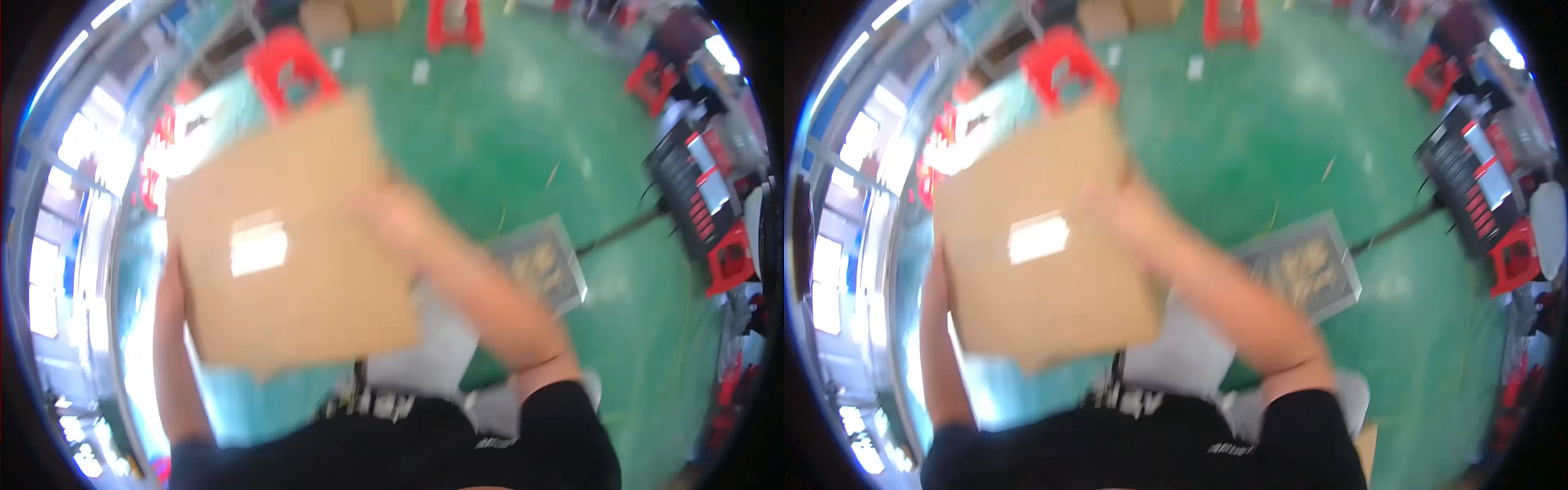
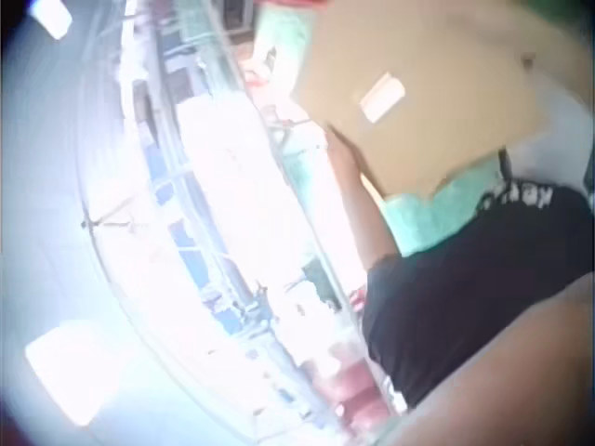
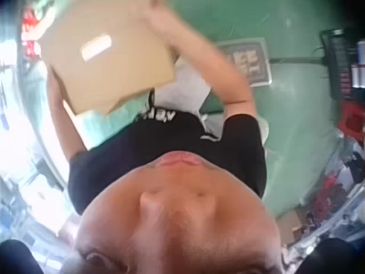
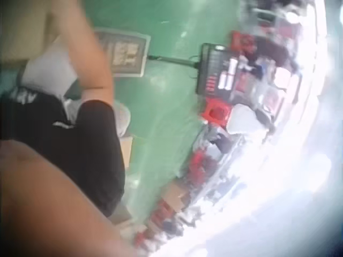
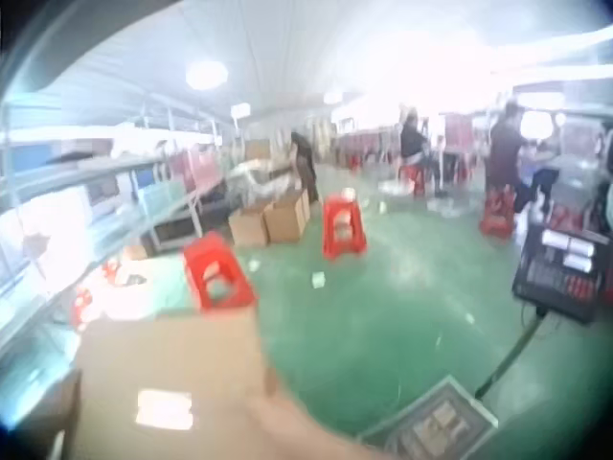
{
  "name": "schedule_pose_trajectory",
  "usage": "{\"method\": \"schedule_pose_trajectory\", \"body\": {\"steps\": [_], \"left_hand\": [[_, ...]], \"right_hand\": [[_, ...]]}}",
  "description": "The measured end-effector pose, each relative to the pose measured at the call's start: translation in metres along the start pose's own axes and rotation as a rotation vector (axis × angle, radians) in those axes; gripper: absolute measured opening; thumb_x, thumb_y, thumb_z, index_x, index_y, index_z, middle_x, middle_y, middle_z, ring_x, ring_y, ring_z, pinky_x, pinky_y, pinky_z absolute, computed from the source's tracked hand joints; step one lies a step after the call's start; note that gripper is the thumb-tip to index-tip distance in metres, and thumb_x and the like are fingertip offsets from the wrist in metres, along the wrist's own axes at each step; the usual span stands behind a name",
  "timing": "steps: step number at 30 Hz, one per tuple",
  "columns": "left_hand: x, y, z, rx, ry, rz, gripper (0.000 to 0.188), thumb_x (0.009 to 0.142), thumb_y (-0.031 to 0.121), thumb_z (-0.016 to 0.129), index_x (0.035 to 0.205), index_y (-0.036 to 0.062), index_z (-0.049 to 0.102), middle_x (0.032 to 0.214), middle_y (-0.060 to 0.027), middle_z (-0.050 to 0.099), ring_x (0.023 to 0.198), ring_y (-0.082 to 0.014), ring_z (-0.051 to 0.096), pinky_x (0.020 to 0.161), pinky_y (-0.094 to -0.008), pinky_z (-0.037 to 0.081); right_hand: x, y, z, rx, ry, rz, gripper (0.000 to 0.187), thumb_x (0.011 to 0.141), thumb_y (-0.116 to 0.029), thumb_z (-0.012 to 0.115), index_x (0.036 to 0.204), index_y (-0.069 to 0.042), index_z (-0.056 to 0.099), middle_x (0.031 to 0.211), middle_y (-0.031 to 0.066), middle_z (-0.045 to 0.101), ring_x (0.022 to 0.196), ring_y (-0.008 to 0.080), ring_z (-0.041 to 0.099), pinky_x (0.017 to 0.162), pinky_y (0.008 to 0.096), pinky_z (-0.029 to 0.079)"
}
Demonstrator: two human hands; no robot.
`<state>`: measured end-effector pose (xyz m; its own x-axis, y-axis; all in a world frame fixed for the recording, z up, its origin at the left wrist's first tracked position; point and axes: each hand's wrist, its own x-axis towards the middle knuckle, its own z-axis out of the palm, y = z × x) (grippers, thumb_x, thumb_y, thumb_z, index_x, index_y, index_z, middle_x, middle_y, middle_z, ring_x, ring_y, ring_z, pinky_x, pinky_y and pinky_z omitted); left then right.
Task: Sealing cardboard boxes with adhesive tape using a tape dispenser on a factory floor.
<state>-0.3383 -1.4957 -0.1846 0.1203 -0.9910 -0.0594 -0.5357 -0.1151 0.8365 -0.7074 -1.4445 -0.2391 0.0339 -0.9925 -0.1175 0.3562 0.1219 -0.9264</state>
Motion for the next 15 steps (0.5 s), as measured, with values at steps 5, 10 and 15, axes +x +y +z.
{"method": "schedule_pose_trajectory", "body": {"steps": [5,10,15], "left_hand": [[-0.036,-0.193,-0.058,-0.158,0.11,-0.322,0.072,0.092,0.056,0.034,0.121,-0.0084,0.049,0.113,-0.0187,0.058,0.103,-0.0268,0.057,0.088,-0.0363,0.046],[-0.05,-0.187,-0.061,-0.203,0.276,-0.484,0.07,0.09,0.055,0.039,0.107,-0.0108,0.057,0.098,-0.0202,0.063,0.089,-0.0295,0.06,0.078,-0.0389,0.048],[-0.028,-0.194,-0.043,0.615,0.376,-0.255,0.057,0.093,0.044,0.039,0.088,-0.0083,0.062,0.083,-0.0262,0.063,0.078,-0.0424,0.06,0.069,-0.048,0.046]], "right_hand": [[0.101,0.126,0.1,0.026,-0.271,0.293,0.076,0.079,-0.016,0.056,0.143,-0.002,0.017,0.137,0.0194,0.037,0.125,0.0271,0.039,0.1,0.0377,0.036],[0.099,0.131,0.129,-0.2,-0.265,0.181,0.087,0.075,-0.021,0.059,0.145,-0.004,0.011,0.14,0.0237,0.033,0.129,0.0319,0.036,0.103,0.0376,0.034],[0.091,0.109,0.105,-0.167,-0.19,0.334,0.078,0.082,-0.037,0.06,0.142,-0.004,0.024,0.14,0.0178,0.036,0.128,0.0278,0.037,0.101,0.037,0.035]]}}
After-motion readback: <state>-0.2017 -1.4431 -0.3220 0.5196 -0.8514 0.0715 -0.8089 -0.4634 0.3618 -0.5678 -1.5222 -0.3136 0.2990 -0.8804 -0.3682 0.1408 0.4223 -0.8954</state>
